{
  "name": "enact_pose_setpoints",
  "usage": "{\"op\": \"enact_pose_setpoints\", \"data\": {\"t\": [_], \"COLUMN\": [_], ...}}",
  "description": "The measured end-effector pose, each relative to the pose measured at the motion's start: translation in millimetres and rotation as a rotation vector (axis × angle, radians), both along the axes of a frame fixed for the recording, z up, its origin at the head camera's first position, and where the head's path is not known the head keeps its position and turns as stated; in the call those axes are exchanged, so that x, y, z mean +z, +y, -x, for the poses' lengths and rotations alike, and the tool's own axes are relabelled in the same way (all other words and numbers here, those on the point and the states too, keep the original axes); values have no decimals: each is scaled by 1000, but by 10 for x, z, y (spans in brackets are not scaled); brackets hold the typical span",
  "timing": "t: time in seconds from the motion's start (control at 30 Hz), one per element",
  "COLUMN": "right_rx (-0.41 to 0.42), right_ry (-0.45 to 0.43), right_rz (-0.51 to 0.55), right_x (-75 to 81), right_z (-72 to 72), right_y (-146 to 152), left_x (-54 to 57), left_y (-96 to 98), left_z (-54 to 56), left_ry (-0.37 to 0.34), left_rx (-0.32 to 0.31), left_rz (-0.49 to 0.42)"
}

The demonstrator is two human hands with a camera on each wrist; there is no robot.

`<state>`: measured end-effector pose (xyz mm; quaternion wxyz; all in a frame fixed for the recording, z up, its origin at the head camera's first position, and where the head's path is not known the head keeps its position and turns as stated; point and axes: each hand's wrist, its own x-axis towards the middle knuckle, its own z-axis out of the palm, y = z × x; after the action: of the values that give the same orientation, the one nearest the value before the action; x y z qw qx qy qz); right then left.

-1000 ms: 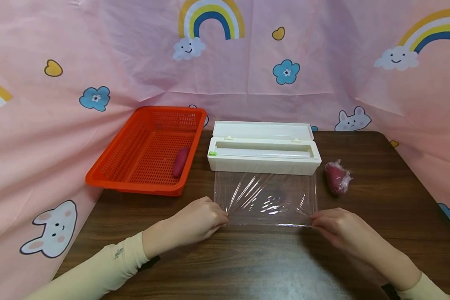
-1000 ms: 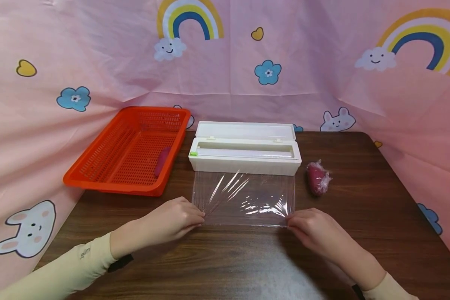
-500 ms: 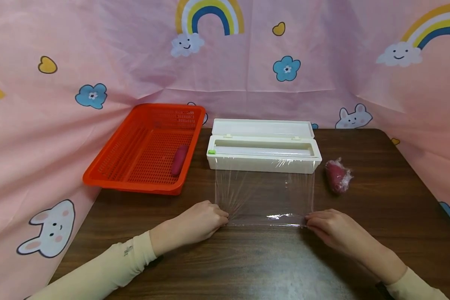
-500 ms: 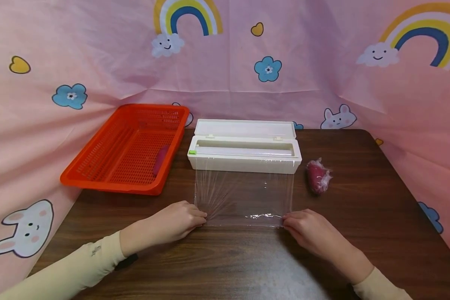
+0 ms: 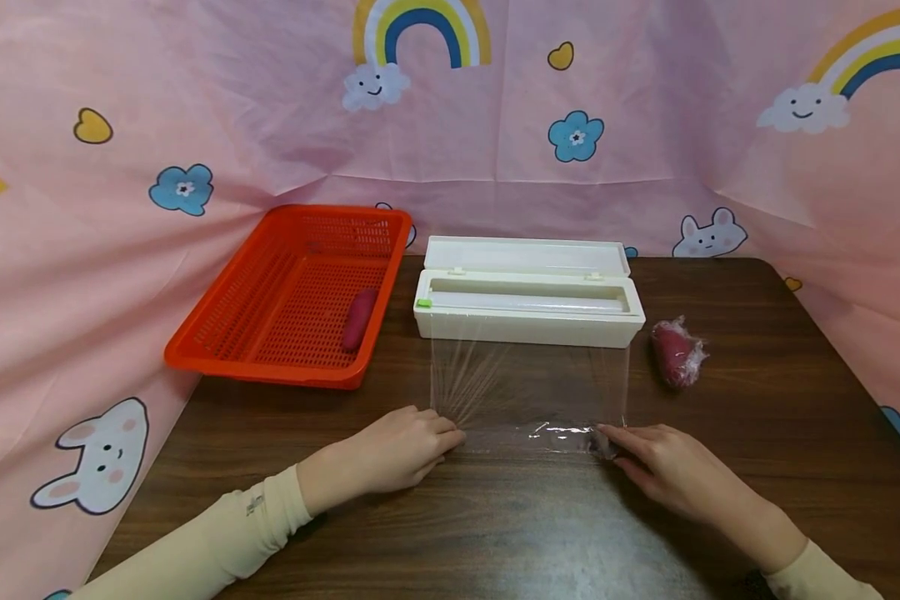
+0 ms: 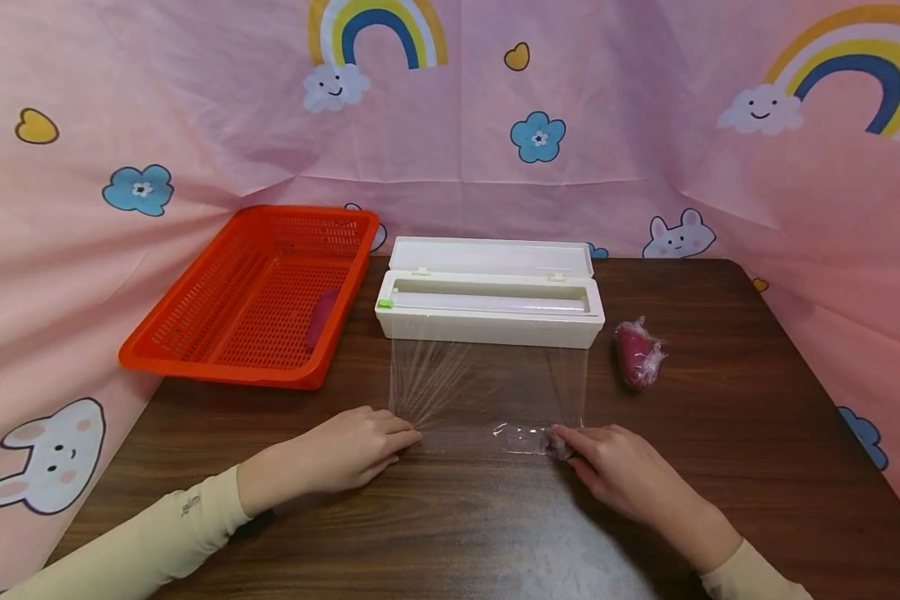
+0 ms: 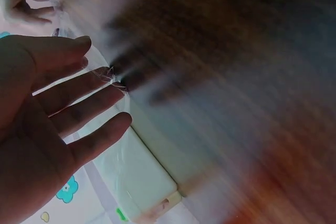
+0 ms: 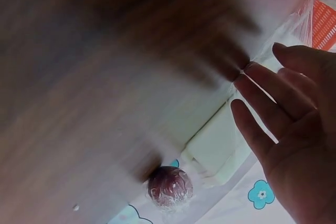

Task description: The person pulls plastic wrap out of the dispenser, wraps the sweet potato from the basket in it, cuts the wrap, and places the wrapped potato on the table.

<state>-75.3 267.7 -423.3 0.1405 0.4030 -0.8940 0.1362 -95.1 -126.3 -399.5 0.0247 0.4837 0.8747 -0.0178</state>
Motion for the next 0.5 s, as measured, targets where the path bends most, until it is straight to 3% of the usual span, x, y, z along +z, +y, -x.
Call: {"op": "enact_pose_setpoints", "data": {"t": [0.23, 0.4, 0.5], "right_rx": [5, 4, -1], "right_ry": [25, 24, 15], "right_rz": [-11, -15, -20], "right_x": [-5, -11, -6], "right_z": [0, -3, -2], "right_y": [-5, -5, -2], "left_x": [28, 153, 273], "left_y": [-30, -15, -2], "left_z": [-4, 21, 56], "left_ry": [17, 36, 63], "left_rx": [8, 13, 20], "left_rz": [-34, -76, -166]}}
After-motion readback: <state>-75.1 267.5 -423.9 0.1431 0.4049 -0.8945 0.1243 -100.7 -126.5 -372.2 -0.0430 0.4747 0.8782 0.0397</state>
